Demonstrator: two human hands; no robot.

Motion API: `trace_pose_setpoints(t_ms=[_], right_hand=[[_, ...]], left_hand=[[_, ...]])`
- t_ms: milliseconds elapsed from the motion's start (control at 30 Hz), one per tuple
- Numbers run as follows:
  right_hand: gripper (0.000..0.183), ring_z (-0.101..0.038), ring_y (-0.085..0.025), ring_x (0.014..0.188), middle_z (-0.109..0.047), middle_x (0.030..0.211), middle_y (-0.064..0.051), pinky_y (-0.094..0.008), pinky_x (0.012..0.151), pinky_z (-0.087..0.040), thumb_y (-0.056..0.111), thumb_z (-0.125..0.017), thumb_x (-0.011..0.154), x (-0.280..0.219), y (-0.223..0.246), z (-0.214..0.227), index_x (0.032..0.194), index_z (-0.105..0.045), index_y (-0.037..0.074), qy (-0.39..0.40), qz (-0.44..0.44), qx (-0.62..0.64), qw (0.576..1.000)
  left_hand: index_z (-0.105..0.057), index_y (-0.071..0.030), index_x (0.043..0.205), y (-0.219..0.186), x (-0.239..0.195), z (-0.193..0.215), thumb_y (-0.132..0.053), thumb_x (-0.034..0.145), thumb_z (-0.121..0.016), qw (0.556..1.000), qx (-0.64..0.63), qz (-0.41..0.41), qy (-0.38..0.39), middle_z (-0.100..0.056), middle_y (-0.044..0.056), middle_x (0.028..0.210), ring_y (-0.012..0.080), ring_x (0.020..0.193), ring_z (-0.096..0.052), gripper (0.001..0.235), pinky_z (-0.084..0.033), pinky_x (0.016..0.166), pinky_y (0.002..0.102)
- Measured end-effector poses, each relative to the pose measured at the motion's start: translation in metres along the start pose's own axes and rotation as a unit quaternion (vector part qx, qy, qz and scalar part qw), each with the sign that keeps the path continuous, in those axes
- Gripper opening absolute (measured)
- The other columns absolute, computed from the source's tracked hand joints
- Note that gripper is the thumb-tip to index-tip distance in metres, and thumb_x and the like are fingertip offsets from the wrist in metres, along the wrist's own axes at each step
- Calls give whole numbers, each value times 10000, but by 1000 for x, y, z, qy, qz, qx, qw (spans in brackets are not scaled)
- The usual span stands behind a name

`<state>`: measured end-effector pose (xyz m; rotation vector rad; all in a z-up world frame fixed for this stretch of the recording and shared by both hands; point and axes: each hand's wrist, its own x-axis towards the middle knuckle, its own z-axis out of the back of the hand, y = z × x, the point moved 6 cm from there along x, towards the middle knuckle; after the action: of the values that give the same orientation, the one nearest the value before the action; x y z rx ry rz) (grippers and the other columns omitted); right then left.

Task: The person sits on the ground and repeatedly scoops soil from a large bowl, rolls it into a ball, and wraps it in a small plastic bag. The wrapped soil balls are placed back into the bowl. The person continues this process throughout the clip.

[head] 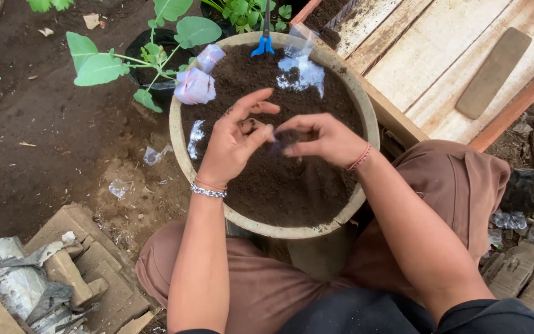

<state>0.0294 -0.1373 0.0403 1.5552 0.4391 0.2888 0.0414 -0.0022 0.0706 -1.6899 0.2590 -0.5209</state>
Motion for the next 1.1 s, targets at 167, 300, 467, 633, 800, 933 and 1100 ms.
trace_pose_setpoints(t_ms=[167,300,467,633,800,933,1100], right_hand=[[279,-518,-98,412,-622,663,-106,-198,349,-427,-3,-693,675,-3,7,2,934,-588,-4,-56,26,-35,997],[365,-518,-89,516,-594,734,-81,-209,439,-445,65,-772,636,-6,6,-2,958,-604,30,-148,73,-114,980],[376,-548,-250,757,-554,985,-122,-323,657,-484,223,-669,776,-11,1,14,1097,-531,85,-249,127,-245,928],[554,-432,-451,1049,-473,1074,-267,-512,951,-295,416,-625,745,-34,-37,-33,1151,-503,59,-192,171,-556,790],[289,-552,-274,781,-494,869,-88,-350,707,-466,326,-575,776,-31,-94,-47,973,-523,121,-72,113,-599,790],[332,-589,-256,769,-556,803,-42,-346,711,-477,123,-684,574,-3,-103,-25,867,-529,142,-76,-28,-545,834],[206,-508,-149,430,-546,569,-70,-233,352,-431,311,-568,803,1,-60,8,778,-516,113,-418,-118,230,871]], left_hand=[[-360,-43,1267,39,-16,-12,41,682,-598,991,-26,131,21,-507,196,1069,256,895,-583,637,-507,793,364],[-481,-87,1185,52,-19,-16,-45,724,-663,986,-20,154,-65,-579,105,962,136,820,-597,498,-535,730,257],[-575,-16,1034,54,-27,-10,-34,706,-694,967,-144,123,-172,-615,186,966,230,830,-622,349,-553,702,293],[-569,8,1010,59,-30,5,-72,742,-664,942,-188,142,-240,-608,200,984,275,836,-626,295,-550,728,317],[-583,15,927,70,-40,18,-47,677,-720,904,-183,154,-353,-635,167,852,268,738,-649,292,-565,692,314],[-572,19,934,76,-39,16,-42,667,-727,912,-183,151,-335,-633,174,863,265,743,-647,315,-565,690,311],[-650,-165,868,89,-39,13,-151,615,-784,963,107,140,-206,-663,38,773,124,765,-631,287,-514,704,251]])
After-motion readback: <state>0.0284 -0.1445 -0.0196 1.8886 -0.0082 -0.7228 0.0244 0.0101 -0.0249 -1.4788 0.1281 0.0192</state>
